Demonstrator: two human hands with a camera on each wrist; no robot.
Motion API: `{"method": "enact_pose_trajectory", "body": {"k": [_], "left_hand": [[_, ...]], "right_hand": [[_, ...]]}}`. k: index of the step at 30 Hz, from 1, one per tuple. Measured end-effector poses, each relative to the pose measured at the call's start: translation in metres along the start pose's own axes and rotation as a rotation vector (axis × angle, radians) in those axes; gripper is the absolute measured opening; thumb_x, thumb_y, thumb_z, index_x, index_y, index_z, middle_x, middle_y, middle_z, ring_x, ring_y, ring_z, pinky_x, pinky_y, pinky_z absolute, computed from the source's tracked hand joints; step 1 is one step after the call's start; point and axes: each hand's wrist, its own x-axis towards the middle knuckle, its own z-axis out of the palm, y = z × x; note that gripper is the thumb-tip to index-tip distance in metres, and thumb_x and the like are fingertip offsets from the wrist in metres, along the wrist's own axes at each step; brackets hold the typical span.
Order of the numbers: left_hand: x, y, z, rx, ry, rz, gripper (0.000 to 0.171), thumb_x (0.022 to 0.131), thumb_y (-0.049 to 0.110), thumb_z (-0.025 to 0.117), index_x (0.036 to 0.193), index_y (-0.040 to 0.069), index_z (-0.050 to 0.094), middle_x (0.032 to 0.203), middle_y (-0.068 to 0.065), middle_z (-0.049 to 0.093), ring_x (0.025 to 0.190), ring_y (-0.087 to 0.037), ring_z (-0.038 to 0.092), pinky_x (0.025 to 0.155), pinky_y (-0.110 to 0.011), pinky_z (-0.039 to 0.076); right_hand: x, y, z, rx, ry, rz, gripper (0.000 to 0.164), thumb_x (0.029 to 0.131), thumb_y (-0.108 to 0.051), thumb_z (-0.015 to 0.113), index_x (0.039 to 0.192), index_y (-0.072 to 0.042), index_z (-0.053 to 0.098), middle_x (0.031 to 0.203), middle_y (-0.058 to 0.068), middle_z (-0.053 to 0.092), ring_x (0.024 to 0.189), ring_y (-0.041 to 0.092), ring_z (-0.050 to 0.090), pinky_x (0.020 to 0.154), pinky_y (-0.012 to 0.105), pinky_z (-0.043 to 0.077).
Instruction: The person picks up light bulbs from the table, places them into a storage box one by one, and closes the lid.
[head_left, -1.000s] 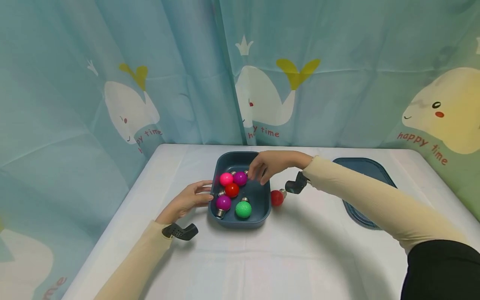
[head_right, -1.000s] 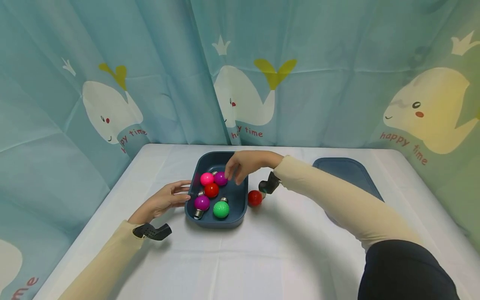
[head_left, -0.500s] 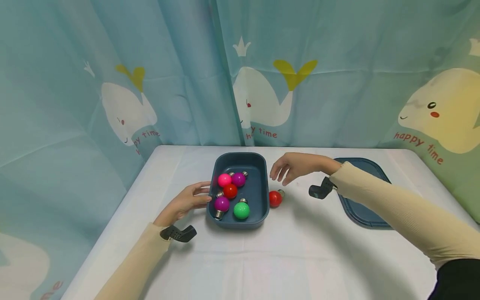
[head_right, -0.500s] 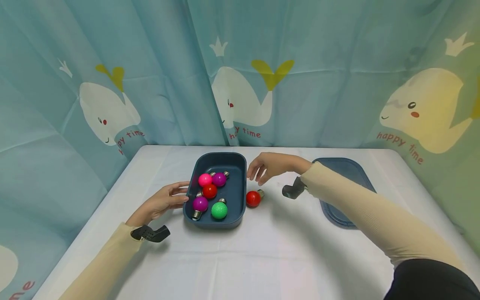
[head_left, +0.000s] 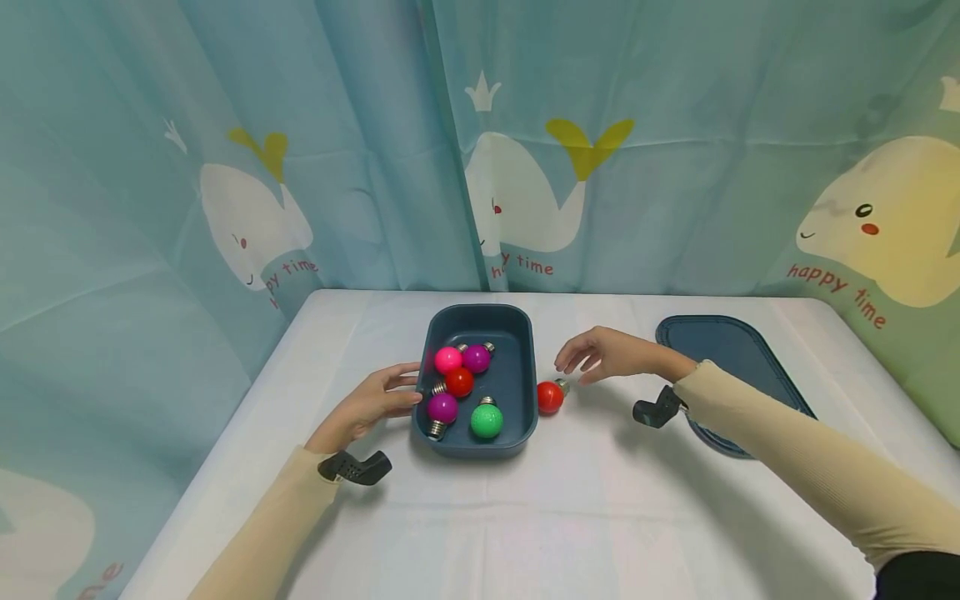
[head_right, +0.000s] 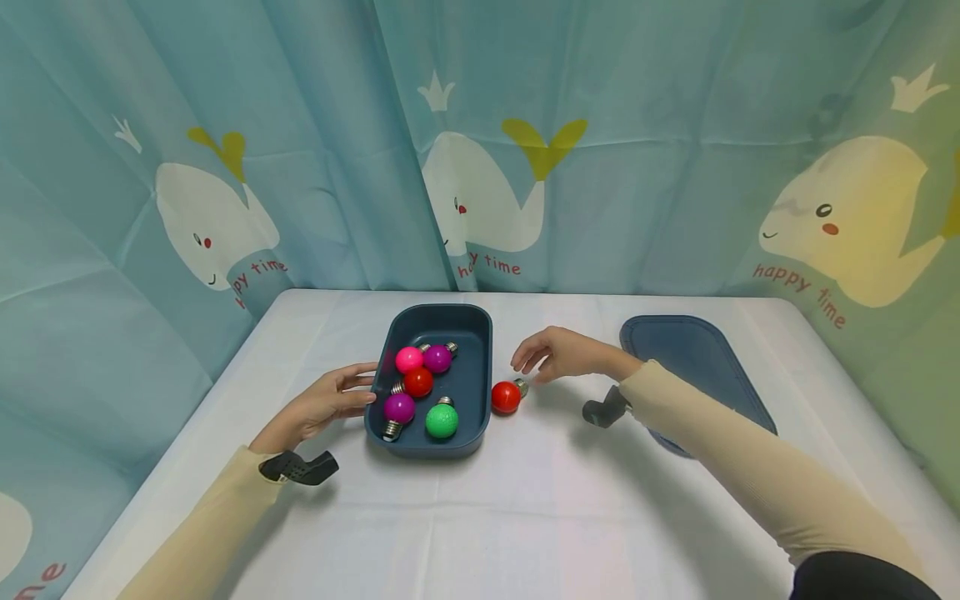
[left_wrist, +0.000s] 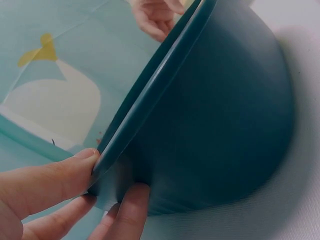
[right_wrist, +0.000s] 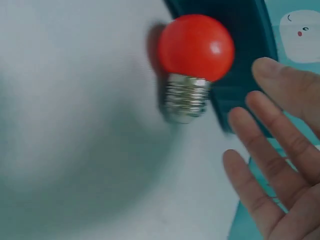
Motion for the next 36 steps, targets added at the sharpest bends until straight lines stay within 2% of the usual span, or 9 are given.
{"method": "enact_pose_trajectory", "body": {"k": [6,11,19,26,36], "left_hand": [[0.0,0.001,0.001,0.004,-0.007,0.005,0.065,0.088,0.004,0.059,0.145,0.0,0.028,0.144,-0.028,0.035,0.121,-0.036,0.051,0.1,-0.047,0.046],[-0.002,0.001,0.0,-0.002,-0.007,0.008,0.065,0.088,0.005,0.058,0.145,0.0,0.028,0.144,-0.028,0.034,0.124,-0.038,0.049,0.101,-0.047,0.046],[-0.001,0.0,-0.001,0.0,0.008,0.002,0.064,0.088,0.006,0.059,0.145,0.001,0.029,0.144,-0.027,0.034,0.124,-0.04,0.048,0.101,-0.048,0.045],[-0.001,0.0,-0.001,0.0,0.01,-0.008,0.065,0.088,0.007,0.06,0.145,0.002,0.029,0.145,-0.027,0.034,0.124,-0.038,0.048,0.101,-0.047,0.046],[-0.001,-0.001,-0.001,-0.003,0.005,-0.002,0.065,0.088,0.006,0.06,0.145,0.002,0.029,0.145,-0.027,0.034,0.123,-0.038,0.049,0.1,-0.046,0.047]], "right_hand": [[0.0,0.016,0.01,0.006,0.05,-0.028,0.035,0.079,0.003,0.068,0.114,0.002,0.062,0.113,0.021,0.065,0.105,0.034,0.063,0.088,0.044,0.055],[0.002,0.025,0.015,0.029,0.064,-0.024,0.035,0.079,0.0,0.069,0.114,0.002,0.062,0.113,0.02,0.066,0.107,0.035,0.063,0.089,0.044,0.054],[0.008,0.031,0.022,0.036,0.084,-0.045,0.035,0.078,-0.001,0.071,0.112,0.002,0.063,0.112,0.021,0.066,0.103,0.033,0.064,0.086,0.038,0.056],[0.011,0.035,0.028,0.029,0.089,0.002,0.036,0.077,-0.003,0.073,0.112,-0.002,0.065,0.113,0.018,0.067,0.101,0.029,0.065,0.085,0.033,0.057],[0.013,0.039,0.034,-0.03,0.101,0.01,0.035,0.075,-0.001,0.073,0.109,-0.004,0.067,0.109,0.014,0.069,0.098,0.022,0.065,0.081,0.025,0.056]]}}
